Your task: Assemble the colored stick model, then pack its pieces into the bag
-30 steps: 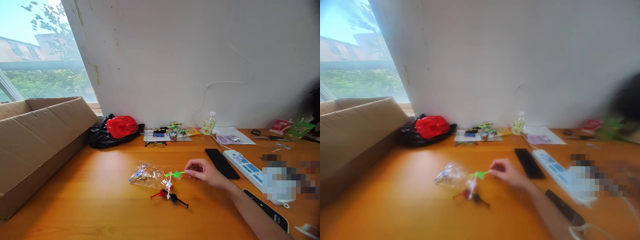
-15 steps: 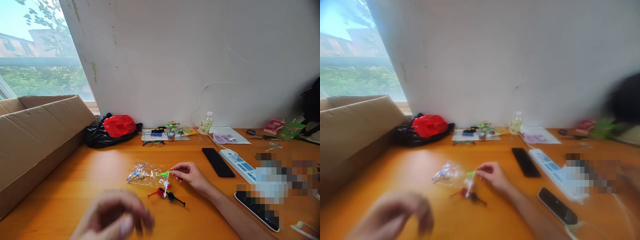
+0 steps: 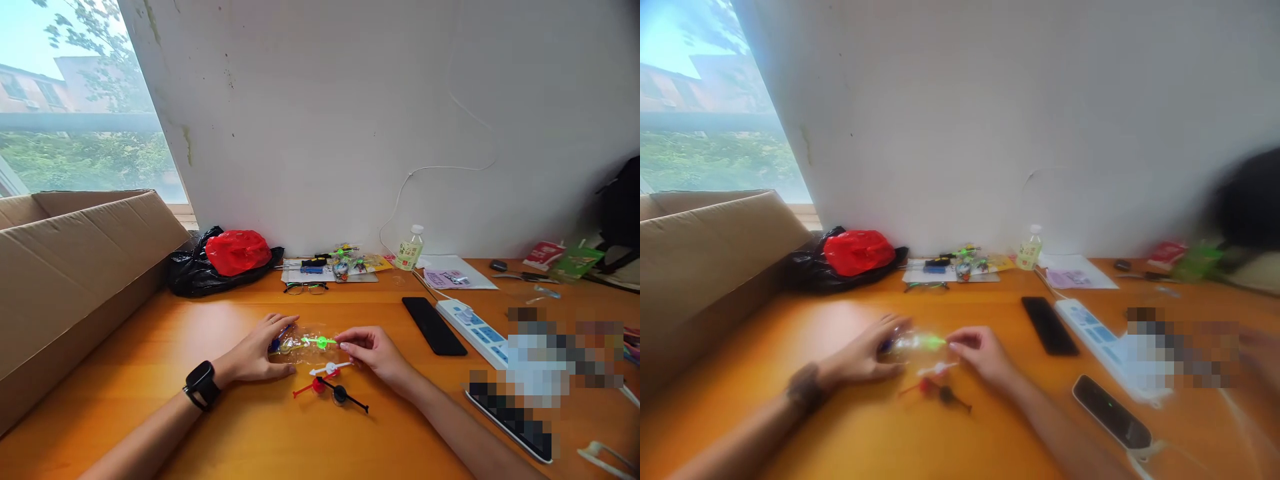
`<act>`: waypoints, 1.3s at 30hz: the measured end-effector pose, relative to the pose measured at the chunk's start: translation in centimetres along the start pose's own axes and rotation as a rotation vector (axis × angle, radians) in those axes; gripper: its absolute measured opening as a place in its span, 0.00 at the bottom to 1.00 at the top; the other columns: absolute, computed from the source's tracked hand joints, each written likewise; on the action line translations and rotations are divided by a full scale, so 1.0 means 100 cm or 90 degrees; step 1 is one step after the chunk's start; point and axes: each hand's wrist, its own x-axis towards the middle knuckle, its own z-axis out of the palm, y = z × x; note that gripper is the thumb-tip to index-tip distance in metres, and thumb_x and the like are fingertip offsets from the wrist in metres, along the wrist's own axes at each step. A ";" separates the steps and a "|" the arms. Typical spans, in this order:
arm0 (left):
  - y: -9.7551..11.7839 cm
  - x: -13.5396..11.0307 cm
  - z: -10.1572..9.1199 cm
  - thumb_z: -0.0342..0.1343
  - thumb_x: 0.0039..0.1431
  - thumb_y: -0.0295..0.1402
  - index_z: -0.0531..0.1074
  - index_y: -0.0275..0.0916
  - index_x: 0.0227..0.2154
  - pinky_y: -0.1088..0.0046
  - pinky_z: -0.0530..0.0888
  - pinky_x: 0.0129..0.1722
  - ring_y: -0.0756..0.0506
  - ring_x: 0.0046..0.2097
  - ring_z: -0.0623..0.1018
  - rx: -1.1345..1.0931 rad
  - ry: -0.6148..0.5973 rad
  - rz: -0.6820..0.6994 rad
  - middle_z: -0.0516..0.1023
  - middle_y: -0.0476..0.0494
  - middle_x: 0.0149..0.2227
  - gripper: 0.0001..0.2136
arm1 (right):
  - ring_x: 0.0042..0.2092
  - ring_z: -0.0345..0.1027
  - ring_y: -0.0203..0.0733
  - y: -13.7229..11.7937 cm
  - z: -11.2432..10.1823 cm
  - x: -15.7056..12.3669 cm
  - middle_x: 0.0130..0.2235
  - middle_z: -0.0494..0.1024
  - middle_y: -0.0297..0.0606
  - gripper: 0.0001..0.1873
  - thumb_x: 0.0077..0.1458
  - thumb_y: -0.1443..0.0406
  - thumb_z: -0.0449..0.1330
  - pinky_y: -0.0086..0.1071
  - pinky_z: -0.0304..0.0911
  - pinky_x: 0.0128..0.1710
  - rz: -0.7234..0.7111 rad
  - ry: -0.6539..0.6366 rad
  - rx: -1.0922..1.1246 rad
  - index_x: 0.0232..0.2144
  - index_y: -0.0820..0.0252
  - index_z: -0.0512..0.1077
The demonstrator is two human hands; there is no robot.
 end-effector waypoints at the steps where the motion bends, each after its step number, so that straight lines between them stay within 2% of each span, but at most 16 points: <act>1: 0.004 0.006 0.004 0.68 0.56 0.45 0.62 0.40 0.69 0.47 0.71 0.63 0.30 0.61 0.72 -0.001 0.002 0.007 0.73 0.33 0.60 0.40 | 0.33 0.75 0.44 0.000 0.001 0.001 0.35 0.85 0.42 0.24 0.48 0.48 0.76 0.34 0.68 0.31 0.003 -0.002 -0.001 0.39 0.59 0.86; 6: 0.014 0.030 0.022 0.68 0.54 0.42 0.65 0.40 0.66 0.48 0.70 0.62 0.31 0.59 0.72 0.015 0.004 0.059 0.73 0.33 0.58 0.38 | 0.35 0.76 0.46 0.004 0.005 0.006 0.33 0.83 0.40 0.23 0.46 0.49 0.77 0.35 0.71 0.36 -0.006 0.002 0.017 0.36 0.61 0.84; 10: 0.013 0.036 0.033 0.67 0.56 0.42 0.63 0.41 0.67 0.50 0.72 0.59 0.33 0.56 0.73 0.006 0.019 0.098 0.73 0.34 0.57 0.37 | 0.39 0.77 0.45 0.006 0.010 0.009 0.35 0.83 0.39 0.21 0.45 0.52 0.79 0.36 0.71 0.43 -0.050 -0.004 0.028 0.33 0.61 0.80; 14: 0.012 0.034 0.036 0.67 0.57 0.42 0.63 0.42 0.67 0.51 0.72 0.58 0.32 0.55 0.73 0.013 0.030 0.121 0.73 0.33 0.57 0.36 | 0.36 0.74 0.43 0.006 0.015 0.008 0.33 0.80 0.35 0.15 0.51 0.56 0.75 0.33 0.67 0.39 -0.097 -0.026 -0.031 0.31 0.59 0.76; 17: 0.012 0.032 0.035 0.66 0.58 0.41 0.64 0.43 0.67 0.50 0.71 0.58 0.32 0.56 0.73 0.014 0.034 0.130 0.73 0.33 0.58 0.34 | 0.33 0.69 0.39 0.003 0.015 0.005 0.31 0.78 0.33 0.10 0.58 0.58 0.71 0.31 0.63 0.35 -0.134 -0.009 -0.138 0.33 0.59 0.79; 21: 0.013 0.031 0.033 0.64 0.59 0.40 0.65 0.42 0.66 0.51 0.72 0.57 0.33 0.54 0.73 -0.007 0.060 0.097 0.73 0.34 0.56 0.33 | 0.27 0.58 0.37 -0.007 -0.001 0.000 0.26 0.70 0.30 0.11 0.63 0.56 0.66 0.31 0.54 0.28 -0.184 0.076 -0.276 0.38 0.57 0.80; 24: 0.015 0.030 0.029 0.64 0.59 0.37 0.65 0.43 0.67 0.50 0.72 0.59 0.33 0.56 0.73 -0.040 0.089 0.064 0.73 0.35 0.56 0.32 | 0.28 0.58 0.37 -0.015 -0.023 -0.004 0.28 0.71 0.32 0.13 0.65 0.56 0.63 0.32 0.54 0.29 -0.233 0.106 -0.326 0.33 0.59 0.77; 27: 0.015 0.030 0.027 0.64 0.59 0.34 0.65 0.44 0.67 0.50 0.71 0.61 0.32 0.60 0.72 -0.107 0.128 0.051 0.71 0.35 0.60 0.32 | 0.28 0.59 0.37 -0.018 -0.039 -0.007 0.27 0.70 0.32 0.15 0.64 0.56 0.64 0.32 0.53 0.29 -0.195 0.024 -0.366 0.30 0.59 0.76; 29: 0.013 0.030 0.028 0.64 0.59 0.33 0.66 0.44 0.64 0.52 0.72 0.60 0.33 0.60 0.72 -0.171 0.162 0.039 0.71 0.35 0.60 0.30 | 0.29 0.61 0.37 -0.017 -0.043 -0.009 0.30 0.73 0.34 0.12 0.62 0.57 0.66 0.31 0.55 0.29 -0.155 -0.067 -0.377 0.32 0.59 0.78; 32: 0.005 0.030 0.031 0.66 0.60 0.34 0.68 0.42 0.57 0.59 0.76 0.53 0.37 0.54 0.76 -0.297 0.220 0.004 0.74 0.38 0.53 0.23 | 0.32 0.64 0.37 -0.015 -0.039 -0.011 0.36 0.76 0.36 0.09 0.60 0.59 0.68 0.29 0.59 0.31 -0.143 -0.155 -0.378 0.36 0.59 0.80; 36: -0.006 0.031 0.035 0.66 0.59 0.33 0.66 0.43 0.48 0.71 0.75 0.41 0.47 0.41 0.76 -0.465 0.273 -0.049 0.72 0.48 0.42 0.18 | 0.34 0.66 0.38 -0.011 -0.033 -0.010 0.37 0.75 0.36 0.09 0.60 0.59 0.69 0.29 0.59 0.32 -0.139 -0.176 -0.372 0.34 0.59 0.80; 39: -0.008 0.032 0.034 0.66 0.58 0.32 0.62 0.45 0.46 0.75 0.73 0.35 0.50 0.36 0.73 -0.545 0.304 -0.088 0.69 0.52 0.40 0.19 | 0.33 0.64 0.37 -0.008 -0.034 -0.008 0.33 0.74 0.34 0.10 0.60 0.59 0.69 0.30 0.58 0.32 -0.088 -0.164 -0.343 0.34 0.60 0.78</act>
